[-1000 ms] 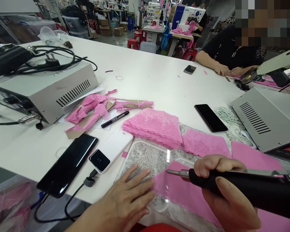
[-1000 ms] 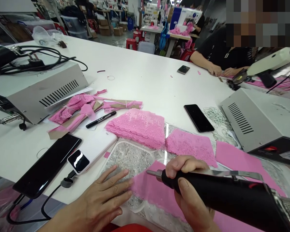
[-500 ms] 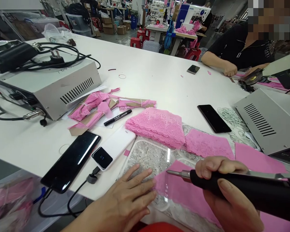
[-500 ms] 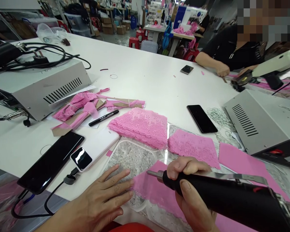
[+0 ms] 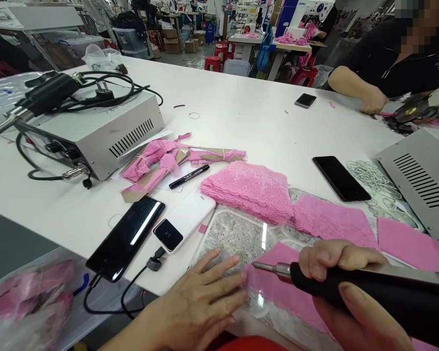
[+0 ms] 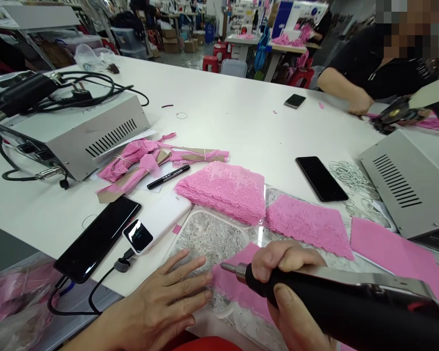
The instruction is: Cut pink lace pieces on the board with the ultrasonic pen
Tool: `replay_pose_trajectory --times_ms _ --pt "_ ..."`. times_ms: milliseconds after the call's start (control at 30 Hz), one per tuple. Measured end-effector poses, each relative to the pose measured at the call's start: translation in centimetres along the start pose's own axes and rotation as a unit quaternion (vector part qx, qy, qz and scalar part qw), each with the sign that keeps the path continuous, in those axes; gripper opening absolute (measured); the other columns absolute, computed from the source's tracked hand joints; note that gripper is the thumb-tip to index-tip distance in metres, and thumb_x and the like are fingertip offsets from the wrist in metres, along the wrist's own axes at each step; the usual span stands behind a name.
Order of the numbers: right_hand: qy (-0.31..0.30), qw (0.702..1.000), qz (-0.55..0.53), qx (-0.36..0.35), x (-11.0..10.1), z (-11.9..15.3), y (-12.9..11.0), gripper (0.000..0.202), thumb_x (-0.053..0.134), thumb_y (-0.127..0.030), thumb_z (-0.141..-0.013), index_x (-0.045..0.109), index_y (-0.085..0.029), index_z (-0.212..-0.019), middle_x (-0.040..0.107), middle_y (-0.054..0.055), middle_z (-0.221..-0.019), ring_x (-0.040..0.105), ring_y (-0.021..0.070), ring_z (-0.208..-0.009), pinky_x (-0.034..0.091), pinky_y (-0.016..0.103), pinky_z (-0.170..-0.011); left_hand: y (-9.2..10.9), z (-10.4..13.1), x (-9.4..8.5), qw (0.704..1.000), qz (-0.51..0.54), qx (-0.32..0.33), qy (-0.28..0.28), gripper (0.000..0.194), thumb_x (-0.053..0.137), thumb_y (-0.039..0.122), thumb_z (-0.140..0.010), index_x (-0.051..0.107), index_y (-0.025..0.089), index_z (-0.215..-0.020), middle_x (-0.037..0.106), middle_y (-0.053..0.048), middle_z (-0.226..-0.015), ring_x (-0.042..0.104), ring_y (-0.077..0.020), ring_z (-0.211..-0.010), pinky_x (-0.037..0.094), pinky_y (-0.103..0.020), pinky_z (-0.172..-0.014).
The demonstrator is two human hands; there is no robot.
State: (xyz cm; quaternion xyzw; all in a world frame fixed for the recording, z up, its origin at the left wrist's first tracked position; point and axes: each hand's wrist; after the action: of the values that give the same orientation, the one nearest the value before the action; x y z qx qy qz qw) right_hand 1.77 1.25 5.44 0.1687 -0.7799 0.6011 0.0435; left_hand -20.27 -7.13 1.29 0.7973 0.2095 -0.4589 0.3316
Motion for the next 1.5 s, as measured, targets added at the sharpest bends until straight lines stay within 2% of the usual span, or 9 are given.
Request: replay_pose_trajectory --times_ms 333,567,733,867,1033,1233,1300,1367,1500 --pt "-0.046 0.999 0.023 0.016 0.8 0.5 0.0 0.015 0.071 -0.033 -0.083 0.058 -0.026 -0.082 0.052 -0.001 -0.072 0.053 0.0123 -0.057 0.053 0.027 -0.051 -0.1 -0.2 -0.1 1.0 -0.01 0.005 -0.026 0.03 0.049 0.031 -0.099 0.06 0.017 -0.122 0.063 -0.002 -0.132 0.043 -0.0233 -0.138 0.011 -0.042 -0.123" --pt "-0.056 0.998 0.021 0.013 0.7 0.5 0.0 0.015 0.069 -0.03 -0.085 0.056 -0.023 -0.081 0.052 0.0 -0.075 0.054 0.0121 -0.061 0.054 0.028 -0.056 -0.1 -0.1 0.0 0.999 0.0 0.006 -0.037 0.03 0.052 0.025 -0.095 0.059 0.017 -0.124 0.062 -0.003 -0.134 0.04 -0.0241 -0.14 0.014 -0.045 -0.123" --pt "-0.059 0.998 0.017 0.006 0.8 0.6 0.2 0.015 0.068 -0.03 -0.085 0.055 -0.023 -0.083 0.053 0.0 -0.076 0.054 0.0125 -0.062 0.053 0.029 -0.057 -0.2 0.0 0.0 0.997 0.005 -0.003 -0.08 0.04 0.057 0.02 -0.088 0.057 0.017 -0.127 0.057 -0.005 -0.139 0.035 -0.0269 -0.142 0.016 -0.052 -0.121" --pt "-0.029 0.999 -0.035 -0.001 -0.1 0.4 0.0 0.011 0.068 -0.029 -0.084 0.06 -0.024 -0.088 0.054 0.0 -0.079 0.055 0.0119 -0.062 0.053 0.028 -0.056 0.0 0.3 -0.4 0.996 -0.033 0.007 -0.088 0.045 0.054 0.015 -0.086 0.055 0.018 -0.131 0.054 -0.004 -0.142 0.032 -0.0272 -0.144 0.024 -0.054 -0.119" --pt "0.067 0.994 -0.058 -0.068 -5.1 -0.1 -2.2 0.013 0.067 -0.026 -0.08 0.065 -0.023 -0.093 0.056 0.002 -0.082 0.055 0.0124 -0.062 0.051 0.029 -0.055 0.3 -0.6 0.6 0.994 -0.102 0.037 0.032 0.035 0.047 0.007 -0.091 0.063 0.017 -0.12 0.065 -0.004 -0.129 0.037 -0.0231 -0.142 0.03 -0.045 -0.118" --pt "0.225 0.962 -0.003 -0.155 -14.8 0.5 -5.6 0.011 0.066 -0.02 -0.068 0.065 -0.021 -0.079 0.054 0.0 -0.073 0.051 0.0104 -0.056 0.046 0.027 -0.052 1.4 -7.5 5.4 0.973 -0.063 0.129 0.18 0.028 0.046 0.006 -0.095 0.066 0.017 -0.11 0.074 -0.004 -0.108 0.058 -0.0171 -0.124 0.035 -0.036 -0.116" --pt "0.27 0.951 0.003 -0.152 -17.2 1.4 -5.9 0.011 0.064 -0.019 -0.067 0.065 -0.021 -0.078 0.053 0.0 -0.074 0.051 0.0105 -0.057 0.046 0.027 -0.054 2.9 -10.2 6.6 0.976 -0.044 0.133 0.166 0.026 0.046 0.008 -0.096 0.066 0.018 -0.109 0.074 -0.005 -0.106 0.061 -0.0168 -0.118 0.04 -0.036 -0.112" --pt "0.295 0.945 -0.013 -0.139 -18.8 2.2 -5.6 0.011 0.064 -0.019 -0.066 0.064 -0.021 -0.077 0.053 -0.001 -0.074 0.051 0.0106 -0.058 0.046 0.027 -0.055 4.5 -12.4 7.4 0.984 -0.041 0.132 0.116 0.024 0.046 0.01 -0.097 0.066 0.017 -0.109 0.073 -0.006 -0.107 0.063 -0.0181 -0.114 0.046 -0.037 -0.107" --pt "0.285 0.95 -0.057 -0.116 -19.7 2.7 -4.7 0.01 0.065 -0.02 -0.069 0.064 -0.023 -0.078 0.053 -0.001 -0.076 0.053 0.0111 -0.06 0.049 0.028 -0.058 6.8 -15.4 8.9 0.99 -0.062 0.118 0.039 0.025 0.044 0.016 -0.099 0.065 0.017 -0.112 0.071 -0.007 -0.114 0.064 -0.0222 -0.11 0.052 -0.042 -0.098"
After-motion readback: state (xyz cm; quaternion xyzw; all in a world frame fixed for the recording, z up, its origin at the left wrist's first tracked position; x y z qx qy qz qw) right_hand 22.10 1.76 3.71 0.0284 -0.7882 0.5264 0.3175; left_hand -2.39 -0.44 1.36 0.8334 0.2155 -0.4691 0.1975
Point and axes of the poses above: each hand's wrist, its own z-axis away from the middle knuckle, its own x-axis out of the palm, y = z × x
